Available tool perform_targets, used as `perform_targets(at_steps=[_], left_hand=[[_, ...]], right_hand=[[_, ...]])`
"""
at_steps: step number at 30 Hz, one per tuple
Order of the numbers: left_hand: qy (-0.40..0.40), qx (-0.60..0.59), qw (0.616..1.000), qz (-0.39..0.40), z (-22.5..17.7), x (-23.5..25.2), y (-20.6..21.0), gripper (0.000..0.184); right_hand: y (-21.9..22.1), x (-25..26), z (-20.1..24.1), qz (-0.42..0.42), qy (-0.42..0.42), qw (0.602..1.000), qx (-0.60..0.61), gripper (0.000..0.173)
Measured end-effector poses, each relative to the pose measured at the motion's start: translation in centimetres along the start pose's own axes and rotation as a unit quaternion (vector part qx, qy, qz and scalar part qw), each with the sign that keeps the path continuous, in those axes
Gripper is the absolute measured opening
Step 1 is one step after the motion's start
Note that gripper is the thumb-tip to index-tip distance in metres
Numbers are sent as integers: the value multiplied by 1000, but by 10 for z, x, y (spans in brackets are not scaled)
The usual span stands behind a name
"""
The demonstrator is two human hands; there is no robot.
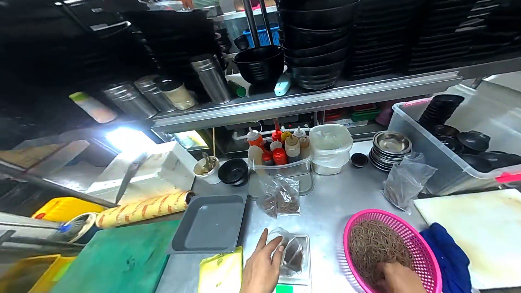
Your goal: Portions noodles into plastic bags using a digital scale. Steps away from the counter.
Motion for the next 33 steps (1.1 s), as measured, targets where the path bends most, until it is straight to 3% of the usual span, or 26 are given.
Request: perform_targets(at_steps=[2,6,12,18,26,33], left_hand=[[-20,1,1000,10,4,-3,-11,39],[-43,-26,999,7,22,-16,-37,37],[-83,-85,993,-5,61,-27,-46,36],[-167,-152,974,10,106,-41,-38,34],[-265,-344,901,-13,107,-54,-20,38],[-374,-465,801,-50,99,-54,24,39]], right_hand=[[-3,-3,3,-7,-8,1000,-14,25],[-57,-21,11,-121,-49,991,40,22],[-134,-40,-6,-286,-130,936,158,22],[-150,-46,-30,-351,-84,890,280,20],[-157,-51,-32,-375,-91,868,313,23],[-172,-57,-10,-346,-124,863,348,20]])
Point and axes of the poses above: each hand's wrist, its own x-axis towards the middle knuckle, its own y-axis out of the palm, z = x × y, the point moved 7 cm from there along x, towards the middle knuckle, and after that the axes turned 12 degrees about -z, right-handed, at the moved point
